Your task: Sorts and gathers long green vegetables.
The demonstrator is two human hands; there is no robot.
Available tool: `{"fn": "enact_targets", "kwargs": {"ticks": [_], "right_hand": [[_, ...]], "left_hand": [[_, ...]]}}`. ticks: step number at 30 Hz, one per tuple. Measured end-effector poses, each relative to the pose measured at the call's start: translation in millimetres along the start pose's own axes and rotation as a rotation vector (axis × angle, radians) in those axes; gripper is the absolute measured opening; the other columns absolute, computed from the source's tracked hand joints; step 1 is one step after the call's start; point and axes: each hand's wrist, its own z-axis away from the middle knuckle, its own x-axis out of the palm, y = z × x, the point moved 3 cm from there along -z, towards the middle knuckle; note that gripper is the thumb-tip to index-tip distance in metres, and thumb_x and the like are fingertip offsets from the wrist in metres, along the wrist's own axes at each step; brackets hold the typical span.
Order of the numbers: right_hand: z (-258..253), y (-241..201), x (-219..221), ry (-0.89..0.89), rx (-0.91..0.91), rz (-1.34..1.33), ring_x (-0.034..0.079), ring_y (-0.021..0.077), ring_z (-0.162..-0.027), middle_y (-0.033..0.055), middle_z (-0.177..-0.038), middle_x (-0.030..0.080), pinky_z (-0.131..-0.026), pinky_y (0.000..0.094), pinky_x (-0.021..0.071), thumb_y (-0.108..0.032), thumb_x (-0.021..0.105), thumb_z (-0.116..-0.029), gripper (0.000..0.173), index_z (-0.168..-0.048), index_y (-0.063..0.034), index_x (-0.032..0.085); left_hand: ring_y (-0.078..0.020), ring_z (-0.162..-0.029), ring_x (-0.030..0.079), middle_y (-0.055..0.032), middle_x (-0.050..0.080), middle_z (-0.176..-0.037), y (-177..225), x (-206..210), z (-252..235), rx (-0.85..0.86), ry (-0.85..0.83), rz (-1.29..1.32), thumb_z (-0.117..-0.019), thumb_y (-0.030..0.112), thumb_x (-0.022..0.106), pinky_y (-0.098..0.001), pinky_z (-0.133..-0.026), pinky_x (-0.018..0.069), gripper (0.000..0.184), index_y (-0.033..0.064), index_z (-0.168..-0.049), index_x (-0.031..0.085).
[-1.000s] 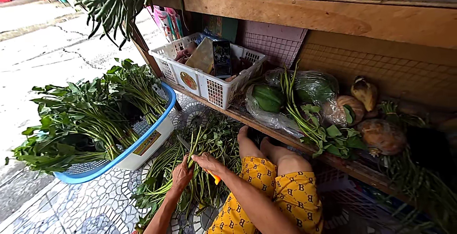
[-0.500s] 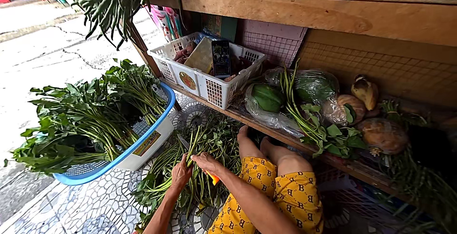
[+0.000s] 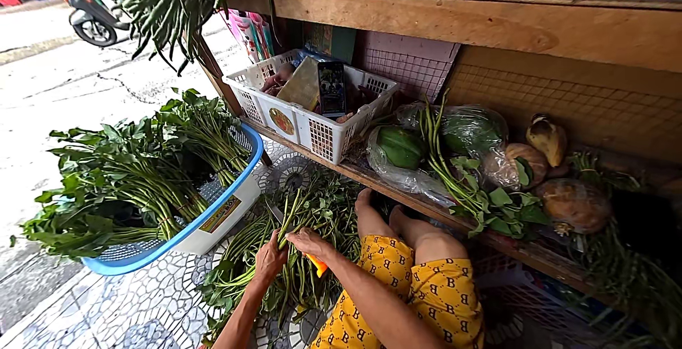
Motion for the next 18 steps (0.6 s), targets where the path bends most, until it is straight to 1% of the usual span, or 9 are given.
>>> {"fn": "enact_targets", "kwargs": {"ticks": [1,2,3,4,7,9,11,15,18], "right_hand": [[1.0,-0.9,0.0,-0.005,0.004,0.008,0.061,0.0287,-0.1,0.0223,-0.119,0.06,-0.091,0.0462,0.0482,-0.044,0.041,-0.111,0.054,-0.133,0.0044,0.053],[0.9,-1.0,1.6,-0.008,0.01,-0.001,0.059,0.0262,-0.093,0.0191,-0.111,0.059,-0.086,0.0437,0.0486,-0.043,0.041,-0.1112,0.052,-0.131,0.0031,0.053],[0.2,-0.8,4.7,-0.018,0.018,-0.027,0.054,0.0206,-0.08,0.0121,-0.099,0.053,-0.076,0.0379,0.0472,-0.044,0.039,-0.1116,0.049,-0.127,-0.0001,0.053],[-0.2,-1.3,6.7,-0.027,0.027,-0.07,0.05,0.0178,-0.074,0.0086,-0.093,0.05,-0.071,0.0349,0.0458,-0.044,0.04,-0.1115,0.046,-0.127,-0.0017,0.053],[2.3,-5.7,0.3,-0.014,0.027,-0.175,0.046,0.015,-0.067,0.0047,-0.087,0.046,-0.065,0.0316,0.0441,-0.042,0.043,-0.1108,0.043,-0.128,-0.0037,0.052],[7.4,-6.7,-5.4,-0.002,0.024,-0.198,0.045,0.0145,-0.066,0.0047,-0.087,0.046,-0.062,0.0308,0.0438,-0.041,0.044,-0.1109,0.043,-0.131,-0.0027,0.051],[7.3,-5.1,-6.9,0.007,0.033,-0.175,0.045,0.0136,-0.064,0.0042,-0.086,0.046,-0.061,0.0295,0.0429,-0.041,0.043,-0.111,0.043,-0.129,-0.0028,0.052],[-1.6,1.3,-5.3,-0.004,0.0,-0.174,0.042,0.0108,-0.06,0.0023,-0.08,0.043,-0.056,0.0256,0.0409,-0.041,0.044,-0.1113,0.042,-0.123,-0.0016,0.053],[1.0,0.8,-7.0,0.006,-0.021,-0.086,0.048,0.0155,-0.071,0.0087,-0.093,0.05,-0.069,0.0309,0.0461,-0.045,0.041,-0.1111,0.052,-0.136,0.0002,0.047]], "left_hand": [[-0.0489,-0.101,0.068,-0.0283,0.071,-0.103,-1.7,1.2,0.0,0.0,0.006,0.004,-0.1018,0.025,0.059,-0.066,-0.09,0.0486,0.05,0.0052,-0.147,0.05],[-0.0489,-0.101,0.068,-0.0282,0.071,-0.103,-3.4,2.3,-0.4,-0.004,0.01,0.004,-0.1017,0.024,0.059,-0.0657,-0.09,0.0488,0.049,0.0053,-0.147,0.05],[-0.0489,-0.101,0.068,-0.0281,0.071,-0.103,-5.2,2.8,-0.7,-0.007,0.016,0.003,-0.1016,0.023,0.059,-0.0654,-0.09,0.0491,0.049,0.0053,-0.147,0.05],[-0.0491,-0.101,0.068,-0.0285,0.071,-0.102,-6.4,2.1,-1.2,-0.004,0.026,0.004,-0.1016,0.022,0.059,-0.0657,-0.09,0.0488,0.049,0.0047,-0.147,0.05],[-0.0494,-0.1,0.068,-0.0288,0.071,-0.103,3.9,-8.2,-7.7,0.042,0.049,-0.007,-0.1017,0.021,0.058,-0.066,-0.089,0.0489,0.048,0.004,-0.146,0.05],[-0.0496,-0.106,0.067,-0.029,0.07,-0.109,13.3,-16.3,-8.9,0.044,-0.008,-0.025,-0.1029,0.023,0.057,-0.0656,-0.093,0.0484,0.05,0.0043,-0.149,0.047],[-0.048,-0.111,0.066,-0.028,0.069,-0.116,15.7,-18.3,-10.8,0.029,-0.06,-0.042,-0.1034,0.026,0.055,-0.0642,-0.097,0.0473,0.052,0.0048,-0.15,0.046],[-0.0474,-0.11,0.066,-0.0275,0.07,-0.113,9.7,-11.6,-14.0,0.031,-0.031,-0.03,-0.1024,0.026,0.056,-0.0647,-0.095,0.0474,0.05,0.0061,-0.148,0.049],[-0.0471,-0.11,0.066,-0.027,0.07,-0.115,12.3,-15.0,-11.0,0.024,-0.047,-0.052,-0.1031,0.027,0.054,-0.0648,-0.095,0.0475,0.05,0.0085,-0.149,0.048]]}}
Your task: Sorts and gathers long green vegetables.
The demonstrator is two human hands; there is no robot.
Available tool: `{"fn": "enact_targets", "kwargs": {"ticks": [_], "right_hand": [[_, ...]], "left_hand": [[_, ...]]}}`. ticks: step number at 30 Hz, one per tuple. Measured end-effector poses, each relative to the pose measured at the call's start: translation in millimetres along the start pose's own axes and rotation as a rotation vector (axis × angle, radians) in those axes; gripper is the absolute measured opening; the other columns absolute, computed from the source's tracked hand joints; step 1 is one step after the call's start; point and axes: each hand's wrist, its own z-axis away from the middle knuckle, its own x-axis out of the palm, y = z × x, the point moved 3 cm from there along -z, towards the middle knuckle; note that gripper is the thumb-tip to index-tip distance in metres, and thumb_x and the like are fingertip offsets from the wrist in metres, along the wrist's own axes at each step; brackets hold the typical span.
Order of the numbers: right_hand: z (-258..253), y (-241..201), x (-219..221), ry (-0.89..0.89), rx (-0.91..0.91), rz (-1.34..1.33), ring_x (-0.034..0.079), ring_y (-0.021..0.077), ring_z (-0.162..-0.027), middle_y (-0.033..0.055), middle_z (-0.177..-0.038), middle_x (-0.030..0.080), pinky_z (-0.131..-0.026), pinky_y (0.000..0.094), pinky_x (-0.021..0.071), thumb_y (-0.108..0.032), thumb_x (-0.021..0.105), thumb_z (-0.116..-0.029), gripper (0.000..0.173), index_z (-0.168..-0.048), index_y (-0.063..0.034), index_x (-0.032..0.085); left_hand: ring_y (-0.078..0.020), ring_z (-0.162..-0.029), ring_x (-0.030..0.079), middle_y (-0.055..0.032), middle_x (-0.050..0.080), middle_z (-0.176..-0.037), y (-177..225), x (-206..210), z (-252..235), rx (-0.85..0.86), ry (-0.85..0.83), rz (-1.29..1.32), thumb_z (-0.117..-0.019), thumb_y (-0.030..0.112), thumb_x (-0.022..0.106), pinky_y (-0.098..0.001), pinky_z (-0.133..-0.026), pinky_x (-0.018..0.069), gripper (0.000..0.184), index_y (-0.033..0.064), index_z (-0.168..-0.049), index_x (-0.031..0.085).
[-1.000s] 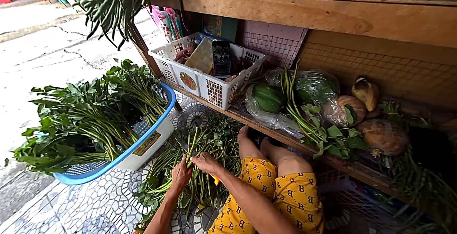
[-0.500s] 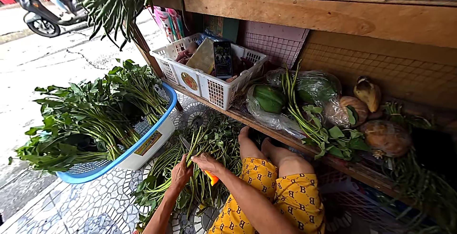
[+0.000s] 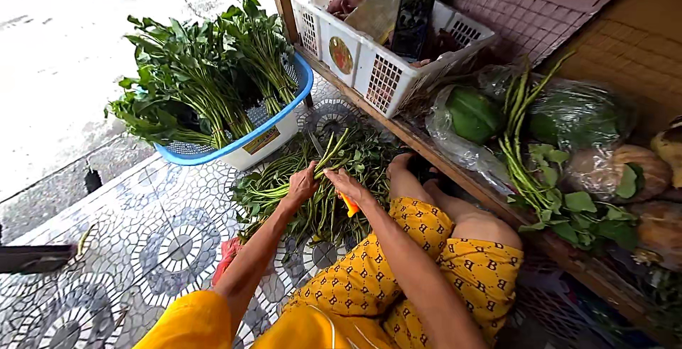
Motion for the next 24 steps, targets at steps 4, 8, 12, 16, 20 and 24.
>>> {"fn": "enact_targets", "kwargs": {"ticks": [4,8,12,16,20,24], "right_hand": [[3.0,-4.9,-0.3,0.05,-0.004,0.144,0.06,0.0295,-0.094,0.0233,-0.115,0.059,-0.088,0.045,0.049,-0.047,0.033,-0.1123,0.06,-0.14,0.0042,0.048],[1.3,1.6,3.2,0.017,0.05,0.026,0.044,0.014,-0.064,0.0049,-0.085,0.046,-0.06,0.0294,0.0423,-0.046,0.036,-0.1121,0.049,-0.125,-0.0033,0.055],[0.2,4.0,-3.1,-0.01,0.072,-0.026,0.045,0.0132,-0.064,0.0057,-0.087,0.047,-0.061,0.0275,0.0428,-0.047,0.038,-0.1115,0.052,-0.135,-0.0015,0.05],[-4.9,1.8,-4.3,0.01,0.035,0.049,0.049,0.0173,-0.074,0.0118,-0.1,0.052,-0.07,0.0316,0.0455,-0.055,0.036,-0.1092,0.066,-0.147,-0.0013,0.041],[-10.5,2.5,-8.2,0.088,-0.009,0.136,0.056,0.0245,-0.083,0.0195,-0.111,0.059,-0.081,0.0407,0.0483,-0.059,0.036,-0.1078,0.07,-0.149,-0.0021,0.041],[-11.4,-1.7,-12.9,0.135,-0.021,0.217,0.06,0.0396,-0.12,0.0296,-0.133,0.059,-0.103,0.0557,0.0449,-0.061,0.037,-0.1068,0.077,-0.144,0.0056,0.048]], "left_hand": [[-0.0468,-0.112,0.066,-0.027,0.069,-0.117,4.0,-0.8,3.5,-0.012,-0.004,-0.007,-0.1033,0.027,0.054,-0.0642,-0.096,0.047,0.05,0.008,-0.149,0.048],[-0.0485,-0.109,0.066,-0.0281,0.07,-0.113,-6.1,-4.5,-3.3,-0.048,0.033,0.012,-0.1033,0.024,0.056,-0.0661,-0.094,0.047,0.049,0.0071,-0.149,0.049],[-0.0496,-0.105,0.067,-0.0285,0.07,-0.11,-4.7,-15.3,-5.0,-0.05,0.041,0.014,-0.1023,0.022,0.059,-0.0675,-0.09,0.0478,0.049,0.0067,-0.148,0.048],[-0.049,-0.104,0.067,-0.0273,0.071,-0.109,3.9,-17.2,-0.5,0.0,0.034,-0.012,-0.1012,0.02,0.06,-0.0674,-0.088,0.0486,0.049,0.008,-0.148,0.049],[-0.0488,-0.103,0.068,-0.0269,0.07,-0.111,10.9,-14.6,2.7,0.072,0.034,-0.056,-0.1004,0.02,0.059,-0.0666,-0.085,0.0493,0.05,0.0062,-0.147,0.05],[-0.049,-0.105,0.067,-0.027,0.068,-0.119,20.5,-14.1,5.7,0.088,-0.011,-0.126,-0.1005,0.02,0.059,-0.0669,-0.087,0.0488,0.049,0.0069,-0.147,0.051]]}}
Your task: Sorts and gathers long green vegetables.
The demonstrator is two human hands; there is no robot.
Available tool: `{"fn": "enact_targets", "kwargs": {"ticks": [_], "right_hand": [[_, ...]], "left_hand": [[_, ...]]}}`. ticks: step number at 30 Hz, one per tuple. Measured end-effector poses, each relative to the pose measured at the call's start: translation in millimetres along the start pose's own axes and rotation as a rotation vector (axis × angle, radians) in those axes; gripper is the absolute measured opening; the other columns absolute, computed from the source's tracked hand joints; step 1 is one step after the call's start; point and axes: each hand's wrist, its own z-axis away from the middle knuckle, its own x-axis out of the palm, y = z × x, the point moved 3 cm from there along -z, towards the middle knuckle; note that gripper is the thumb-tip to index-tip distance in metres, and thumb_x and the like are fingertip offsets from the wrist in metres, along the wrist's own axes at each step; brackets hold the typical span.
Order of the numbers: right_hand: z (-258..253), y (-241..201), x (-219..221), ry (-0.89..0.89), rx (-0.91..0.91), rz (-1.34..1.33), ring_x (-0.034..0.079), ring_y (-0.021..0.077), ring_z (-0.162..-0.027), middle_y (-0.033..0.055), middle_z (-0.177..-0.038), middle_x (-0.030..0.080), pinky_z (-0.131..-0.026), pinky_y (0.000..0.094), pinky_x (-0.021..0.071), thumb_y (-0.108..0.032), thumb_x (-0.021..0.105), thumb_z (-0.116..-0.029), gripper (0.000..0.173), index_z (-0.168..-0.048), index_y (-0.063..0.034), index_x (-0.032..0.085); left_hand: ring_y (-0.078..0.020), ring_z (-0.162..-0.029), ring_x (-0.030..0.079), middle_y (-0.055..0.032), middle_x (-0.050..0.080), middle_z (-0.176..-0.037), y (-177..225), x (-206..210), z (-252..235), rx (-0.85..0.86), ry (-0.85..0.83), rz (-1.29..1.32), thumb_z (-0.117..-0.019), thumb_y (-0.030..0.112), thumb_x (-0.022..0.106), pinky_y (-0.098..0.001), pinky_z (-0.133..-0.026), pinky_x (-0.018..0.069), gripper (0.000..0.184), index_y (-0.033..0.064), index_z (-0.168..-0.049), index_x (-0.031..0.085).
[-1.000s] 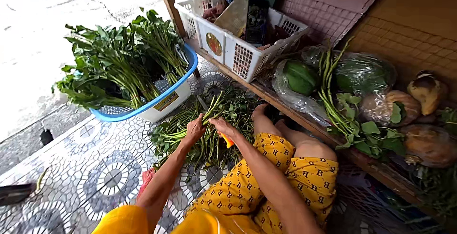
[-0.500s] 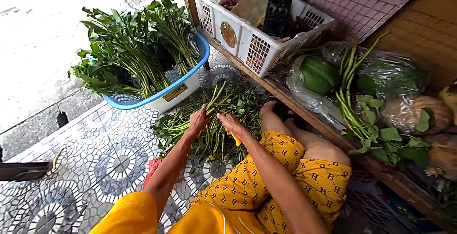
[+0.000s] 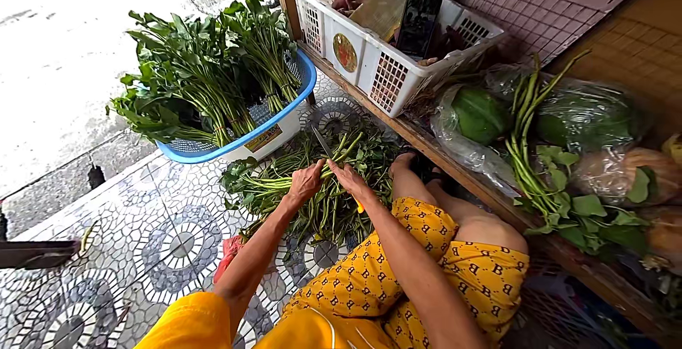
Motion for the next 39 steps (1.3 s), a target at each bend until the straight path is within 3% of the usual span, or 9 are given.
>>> {"fn": "enact_targets", "kwargs": {"ticks": [4,13,19,24,26,29,33,36,39], "right_hand": [[1.8,3.4,1.7,0.022,0.015,0.05,0.054,0.0383,-0.135,0.0273,-0.141,0.057,-0.112,0.0568,0.0405,-0.061,0.035,-0.1071,0.078,-0.144,0.0057,0.05],[0.5,9.9,11.8,0.034,-0.019,-0.177,0.059,0.0385,-0.122,0.0268,-0.132,0.061,-0.103,0.058,0.044,-0.057,0.04,-0.1078,0.068,-0.133,0.0023,0.061],[6.2,9.6,9.9,-0.125,0.111,-0.388,0.036,0.0111,-0.05,-0.0012,-0.069,0.039,-0.048,0.0261,0.0342,-0.06,0.032,-0.1082,0.057,-0.104,-0.0089,0.056],[8.1,8.8,11.5,-0.306,0.198,-0.592,0.046,0.0065,-0.047,-0.0015,-0.07,0.051,-0.044,0.0201,0.0404,-0.064,0.048,-0.1017,0.057,-0.115,-0.0092,0.053],[10.0,8.3,12.1,-0.332,0.197,-0.506,0.047,0.0039,-0.048,-0.0019,-0.071,0.054,-0.044,0.018,0.04,-0.045,0.068,-0.0983,0.042,-0.114,-0.0087,0.054],[12.3,7.6,12.7,-0.362,0.219,-0.468,0.044,0.0021,-0.044,0.0002,-0.07,0.057,-0.04,0.0166,0.0364,-0.013,0.065,-0.0992,0.02,-0.11,-0.0079,0.049],[32.8,-7.4,-7.3,-0.389,-0.11,-0.408,0.041,0.0045,-0.05,0.002,-0.08,0.054,-0.046,0.0206,0.0352,-0.012,0.06,-0.1024,0.063,-0.158,-0.0155,0.03],[76.9,-34.5,-64.3,0.0,-0.525,-0.325,0.046,0.0053,-0.061,0.0023,-0.084,0.056,-0.056,0.0229,0.0414,-0.015,0.069,-0.0965,0.044,-0.137,-0.002,0.056],[118.8,-28.6,-151.5,0.552,-0.49,-0.224,0.062,0.0203,-0.087,0.0165,-0.103,0.066,-0.081,0.0372,0.0529,-0.014,0.072,-0.095,0.041,-0.129,0.0042,0.059]], "left_hand": [[-0.0478,-0.108,0.067,-0.0258,0.068,-0.123,-2.1,8.2,1.6,0.011,-0.011,-0.043,-0.1004,0.021,0.056,-0.0657,-0.089,0.0494,0.052,0.0081,-0.151,0.048],[-0.0473,-0.105,0.069,-0.0256,0.069,-0.121,-5.0,14.5,-0.1,0.036,0.077,-0.04,-0.098,0.017,0.061,-0.0645,-0.088,0.0509,0.051,0.0055,-0.147,0.052],[-0.0474,-0.111,0.067,-0.0248,0.068,-0.125,-43.7,15.5,6.9,-0.13,-0.007,-0.069,-0.1015,0.018,0.056,-0.0651,-0.093,0.049,0.056,0.0105,-0.155,0.042],[-0.0495,-0.104,0.068,-0.0273,0.071,-0.112,-59.4,6.5,24.7,-0.165,0.151,0.048,-0.101,0.021,0.057,-0.0674,-0.089,0.0495,0.052,0.0062,-0.15,0.047],[-0.0495,-0.103,0.069,-0.0274,0.071,-0.111,-59.4,1.6,27.8,-0.172,0.177,0.068,-0.1001,0.019,0.058,-0.067,-0.089,0.0498,0.053,0.0057,-0.15,0.047],[-0.0493,-0.104,0.068,-0.0277,0.071,-0.111,-59.4,-1.8,31.5,-0.19,0.189,0.093,-0.1013,0.02,0.058,-0.067,-0.09,0.0493,0.053,0.0059,-0.151,0.046],[-0.0503,-0.102,0.068,-0.029,0.071,-0.106,-60.1,-6.4,36.6,-0.183,0.256,0.15,-0.1015,0.019,0.058,-0.0674,-0.088,0.0492,0.051,0.0039,-0.149,0.047],[-0.0509,-0.099,0.068,-0.0299,0.07,-0.102,-60.7,-15.0,38.5,-0.176,0.273,0.222,-0.1022,0.023,0.058,-0.0684,-0.087,0.0488,0.05,0.0026,-0.147,0.048],[-0.0499,-0.095,0.068,-0.03,0.07,-0.098,-56.8,-30.2,42.1,-0.153,0.329,0.299,-0.1011,0.023,0.06,-0.0683,-0.085,0.049,0.047,-0.0009,-0.141,0.052]]}}
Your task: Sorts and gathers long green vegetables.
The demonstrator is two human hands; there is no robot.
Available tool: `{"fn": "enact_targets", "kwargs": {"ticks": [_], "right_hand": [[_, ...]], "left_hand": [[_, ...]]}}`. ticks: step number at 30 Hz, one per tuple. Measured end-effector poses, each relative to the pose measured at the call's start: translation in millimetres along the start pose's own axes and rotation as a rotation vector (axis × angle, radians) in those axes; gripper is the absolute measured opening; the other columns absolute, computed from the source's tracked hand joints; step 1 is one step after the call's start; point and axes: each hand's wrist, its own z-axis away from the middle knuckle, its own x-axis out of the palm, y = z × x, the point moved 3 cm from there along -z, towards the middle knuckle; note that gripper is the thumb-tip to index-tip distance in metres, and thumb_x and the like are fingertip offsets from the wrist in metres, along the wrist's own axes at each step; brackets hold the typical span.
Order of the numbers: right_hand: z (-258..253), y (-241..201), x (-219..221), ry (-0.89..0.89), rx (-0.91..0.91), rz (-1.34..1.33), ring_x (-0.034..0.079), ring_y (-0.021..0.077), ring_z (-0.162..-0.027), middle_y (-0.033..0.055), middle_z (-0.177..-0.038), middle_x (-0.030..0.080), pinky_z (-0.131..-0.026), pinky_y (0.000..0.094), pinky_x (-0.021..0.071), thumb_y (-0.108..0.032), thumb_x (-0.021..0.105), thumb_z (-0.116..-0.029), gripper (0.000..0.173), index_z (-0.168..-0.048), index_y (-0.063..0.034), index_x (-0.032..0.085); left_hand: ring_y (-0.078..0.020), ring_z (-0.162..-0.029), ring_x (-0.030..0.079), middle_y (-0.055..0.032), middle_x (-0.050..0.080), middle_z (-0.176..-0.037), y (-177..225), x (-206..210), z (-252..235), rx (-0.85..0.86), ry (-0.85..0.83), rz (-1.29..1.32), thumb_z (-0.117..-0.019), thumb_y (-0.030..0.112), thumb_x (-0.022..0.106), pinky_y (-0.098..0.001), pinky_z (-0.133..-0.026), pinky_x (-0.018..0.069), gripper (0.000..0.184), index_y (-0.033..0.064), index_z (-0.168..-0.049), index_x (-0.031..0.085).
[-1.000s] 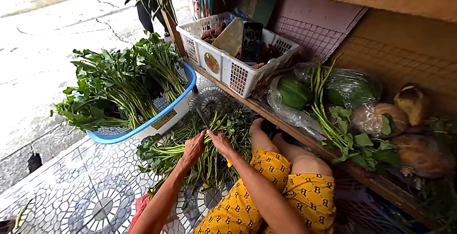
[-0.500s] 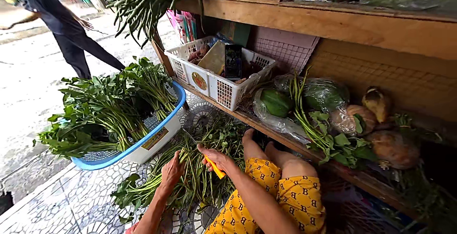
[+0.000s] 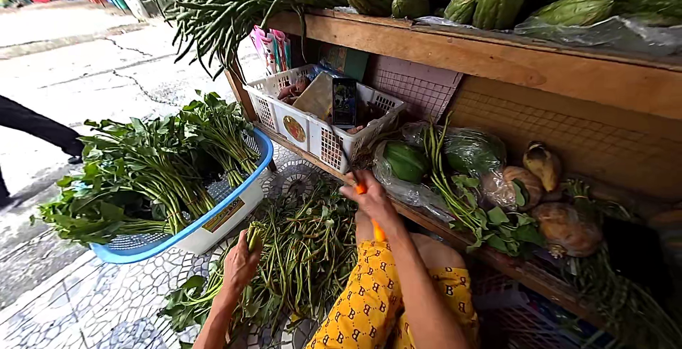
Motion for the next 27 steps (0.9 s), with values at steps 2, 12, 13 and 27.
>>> {"fn": "enact_targets", "kwargs": {"ticks": [2,12,13,27], "right_hand": [[-11.4,13.2,-66.5,0.188,0.139,0.241,0.064,0.0398,-0.109,0.0278,-0.119,0.065,-0.096,0.0565,0.0508,-0.013,0.073,-0.0946,0.052,-0.14,0.0029,0.052],[-30.6,129.0,-177.2,0.279,0.588,0.734,0.036,0.0487,-0.145,0.0334,-0.155,0.037,-0.116,0.0609,0.0329,-0.01,0.071,-0.0917,0.073,-0.154,0.0042,0.037],[-32.0,117.8,-170.8,0.3,0.544,0.727,0.033,0.0527,-0.144,0.0368,-0.154,0.035,-0.115,0.0638,0.0317,-0.013,0.074,-0.0906,0.076,-0.154,0.0062,0.036],[-53.6,7.5,125.1,-0.682,-0.074,-0.709,0.063,0.003,-0.102,-0.0009,-0.109,0.065,-0.093,0.0228,0.0529,-0.005,0.076,-0.0735,0.066,-0.131,-0.0025,0.043]], "left_hand": [[-0.0467,-0.093,0.068,-0.0285,0.069,-0.096,10.0,-10.5,-1.6,0.026,0.029,0.076,-0.099,0.023,0.062,-0.0669,-0.083,0.0494,0.046,-0.0026,-0.137,0.055],[-0.0066,-0.063,0.063,0.0033,0.067,-0.083,115.1,-41.4,-27.7,0.125,-0.389,0.754,-0.09,0.017,0.066,-0.024,-0.06,0.0565,0.031,0.0047,-0.118,0.061],[-0.0065,-0.063,0.063,0.0036,0.067,-0.082,124.4,-41.3,-34.9,0.128,-0.437,0.825,-0.0918,0.014,0.065,-0.0232,-0.06,0.0563,0.027,0.0045,-0.117,0.061],[-0.0068,-0.069,0.067,0.0028,0.07,-0.078,171.2,-46.6,-88.9,0.366,-0.765,1.112,-0.0837,0.017,0.072,-0.0241,-0.066,0.0581,0.017,0.0144,-0.099,0.065]]}}
